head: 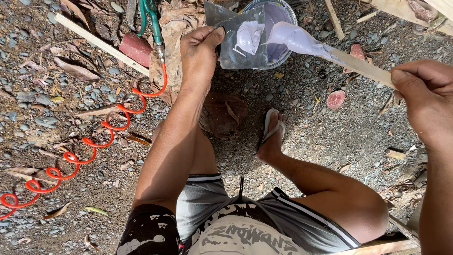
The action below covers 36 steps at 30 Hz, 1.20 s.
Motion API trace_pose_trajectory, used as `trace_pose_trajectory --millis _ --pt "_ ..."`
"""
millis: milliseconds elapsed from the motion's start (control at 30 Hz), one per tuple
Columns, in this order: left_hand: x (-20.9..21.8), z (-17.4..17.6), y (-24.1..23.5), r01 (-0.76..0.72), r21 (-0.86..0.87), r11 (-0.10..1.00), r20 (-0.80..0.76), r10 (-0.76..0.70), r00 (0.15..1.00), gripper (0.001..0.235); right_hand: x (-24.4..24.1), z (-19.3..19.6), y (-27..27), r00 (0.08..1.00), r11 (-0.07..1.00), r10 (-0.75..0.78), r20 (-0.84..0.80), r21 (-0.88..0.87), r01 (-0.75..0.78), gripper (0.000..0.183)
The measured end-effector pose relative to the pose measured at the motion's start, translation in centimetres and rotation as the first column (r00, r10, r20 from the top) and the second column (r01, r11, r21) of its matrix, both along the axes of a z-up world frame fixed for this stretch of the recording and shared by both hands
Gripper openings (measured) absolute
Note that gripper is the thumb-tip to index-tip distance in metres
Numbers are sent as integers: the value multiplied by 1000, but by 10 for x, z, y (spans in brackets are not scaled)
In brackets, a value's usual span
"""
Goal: The person scoops a purple paste from a bucket onto a putty knife and applies it into gaps between wooden planks. They then use a chisel to scrape and smooth the filled areas on the wooden surface.
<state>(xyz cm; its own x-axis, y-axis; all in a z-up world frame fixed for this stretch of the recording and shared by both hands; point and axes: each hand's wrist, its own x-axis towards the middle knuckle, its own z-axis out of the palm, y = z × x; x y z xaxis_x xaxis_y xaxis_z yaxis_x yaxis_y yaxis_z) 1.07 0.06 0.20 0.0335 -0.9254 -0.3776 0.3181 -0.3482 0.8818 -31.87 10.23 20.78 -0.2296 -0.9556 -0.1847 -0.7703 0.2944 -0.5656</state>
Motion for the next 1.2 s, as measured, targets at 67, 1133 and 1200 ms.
trace_pose_trajectory --millis 67,1133,1200 --pt "0 0 -1 -1 41 999 -1 1 1000 19 -4 -4 -2 999 1000 -23 -42 8 23 10" --pt "30 18 14 177 -146 973 -76 -190 979 9 51 -122 -64 919 889 388 -76 -233 -394 20" --pt "33 32 31 256 -140 956 -135 -275 952 7 57 -121 -58 953 985 170 249 -28 -169 23"
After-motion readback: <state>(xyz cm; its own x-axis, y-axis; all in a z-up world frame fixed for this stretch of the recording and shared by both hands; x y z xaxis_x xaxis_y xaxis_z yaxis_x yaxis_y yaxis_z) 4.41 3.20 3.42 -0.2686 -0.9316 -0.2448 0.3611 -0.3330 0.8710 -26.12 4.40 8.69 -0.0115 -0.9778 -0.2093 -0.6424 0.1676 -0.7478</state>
